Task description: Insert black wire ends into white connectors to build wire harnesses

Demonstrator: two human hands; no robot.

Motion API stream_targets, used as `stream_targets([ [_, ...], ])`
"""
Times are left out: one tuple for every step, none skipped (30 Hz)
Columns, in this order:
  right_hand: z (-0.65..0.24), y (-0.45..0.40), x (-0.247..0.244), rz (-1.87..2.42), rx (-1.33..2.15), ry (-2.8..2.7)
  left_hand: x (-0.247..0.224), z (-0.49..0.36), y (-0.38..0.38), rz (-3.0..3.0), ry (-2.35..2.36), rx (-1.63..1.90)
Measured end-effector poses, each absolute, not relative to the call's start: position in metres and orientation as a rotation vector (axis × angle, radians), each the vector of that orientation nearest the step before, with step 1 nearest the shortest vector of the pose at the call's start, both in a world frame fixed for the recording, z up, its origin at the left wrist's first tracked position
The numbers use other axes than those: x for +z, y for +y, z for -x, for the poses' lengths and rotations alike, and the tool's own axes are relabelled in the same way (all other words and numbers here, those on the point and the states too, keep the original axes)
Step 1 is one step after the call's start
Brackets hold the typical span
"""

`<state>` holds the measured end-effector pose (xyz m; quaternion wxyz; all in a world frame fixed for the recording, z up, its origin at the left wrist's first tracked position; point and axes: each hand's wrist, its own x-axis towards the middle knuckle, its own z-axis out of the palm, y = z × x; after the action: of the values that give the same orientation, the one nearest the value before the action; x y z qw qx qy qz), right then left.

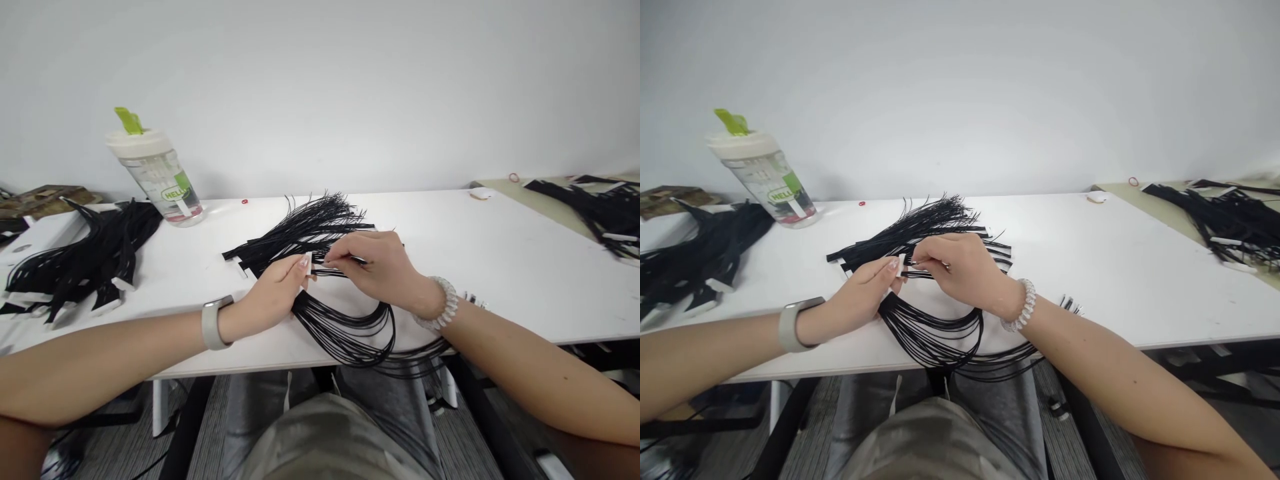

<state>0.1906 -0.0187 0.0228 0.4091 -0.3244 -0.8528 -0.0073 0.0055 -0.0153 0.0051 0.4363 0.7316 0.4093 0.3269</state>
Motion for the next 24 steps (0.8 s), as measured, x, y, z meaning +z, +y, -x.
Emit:
stream_targets([
  [-0.1906, -0.0184, 0.0221, 0.826, -0.021, -2.158, 0.0050, -0.0053, -0.0154, -1.808, 1.011, 0.807],
  [-0.1905, -0.0181, 0.0213, 0.835, -0.020, -2.169, 0.0048, -0.0050, -0.0155, -1.796, 0.998, 0.798],
  [-0.1902, -0.0180, 0.0206, 0.839, -0.015, -2.178, 0.0046, -0.0047, -0.0155, -1.789, 0.984, 0.787],
  [-0.1899, -0.0180, 0.0200, 0.836, -0.009, -2.186, 0.0044, -0.0044, -0.0154, -1.788, 0.973, 0.775],
  [-0.1895, -0.0182, 0.0194, 0.827, -0.005, -2.191, 0.0043, -0.0041, -0.0153, -1.792, 0.969, 0.765],
  [-0.1891, -0.0185, 0.0190, 0.817, -0.003, -2.192, 0.0042, -0.0040, -0.0152, -1.798, 0.975, 0.754],
  [-0.1885, -0.0190, 0.0187, 0.809, -0.003, -2.189, 0.0043, -0.0039, -0.0151, -1.804, 0.986, 0.743],
  [-0.1880, -0.0194, 0.0184, 0.803, -0.007, -2.184, 0.0046, -0.0040, -0.0150, -1.810, 0.997, 0.734],
  [-0.1876, -0.0198, 0.0183, 0.796, -0.015, -2.179, 0.0050, -0.0042, -0.0149, -1.820, 0.999, 0.731],
  [-0.1872, -0.0200, 0.0181, 0.789, -0.026, -2.177, 0.0054, -0.0045, -0.0149, -1.838, 0.992, 0.740],
  [-0.1870, -0.0200, 0.0178, 0.778, -0.043, -2.177, 0.0059, -0.0048, -0.0150, -1.861, 0.979, 0.753],
  [-0.1868, -0.0198, 0.0175, 0.762, -0.060, -2.182, 0.0063, -0.0052, -0.0151, -1.886, 0.964, 0.770],
  [-0.1866, -0.0195, 0.0171, 0.743, -0.078, -2.186, 0.0067, -0.0055, -0.0153, -1.905, 0.951, 0.785],
  [-0.1865, -0.0191, 0.0166, 0.723, -0.096, -2.190, 0.0069, -0.0057, -0.0155, -1.915, 0.944, 0.790],
  [-0.1864, -0.0187, 0.0160, 0.707, -0.113, -2.193, 0.0070, -0.0058, -0.0158, -1.914, 0.946, 0.784],
  [-0.1863, -0.0183, 0.0154, 0.694, -0.126, -2.199, 0.0070, -0.0058, -0.0160, -1.905, 0.953, 0.770],
  [-0.1862, -0.0179, 0.0148, 0.684, -0.135, -2.205, 0.0069, -0.0058, -0.0161, -1.893, 0.963, 0.755],
  [-0.1860, -0.0177, 0.0143, 0.677, -0.144, -2.211, 0.0067, -0.0058, -0.0162, -1.888, 0.972, 0.746],
  [-0.1859, -0.0174, 0.0138, 0.669, -0.150, -2.219, 0.0066, -0.0058, -0.0162, -1.893, 0.977, 0.745],
  [-0.1858, -0.0171, 0.0135, 0.657, -0.155, -2.228, 0.0064, -0.0059, -0.0161, -1.908, 0.979, 0.755],
  [-0.1857, -0.0167, 0.0134, 0.645, -0.160, -2.235, 0.0063, -0.0061, -0.0159, -1.931, 0.977, 0.771],
  [-0.1858, -0.0162, 0.0134, 0.635, -0.167, -2.245, 0.0063, -0.0064, -0.0157, -1.953, 0.973, 0.787],
  [-0.1861, -0.0155, 0.0136, 0.627, -0.178, -2.261, 0.0063, -0.0066, -0.0155, -1.967, 0.971, 0.799],
  [-0.1864, -0.0147, 0.0139, 0.621, -0.193, -2.285, 0.0064, -0.0068, -0.0153, -1.969, 0.973, 0.803],
])
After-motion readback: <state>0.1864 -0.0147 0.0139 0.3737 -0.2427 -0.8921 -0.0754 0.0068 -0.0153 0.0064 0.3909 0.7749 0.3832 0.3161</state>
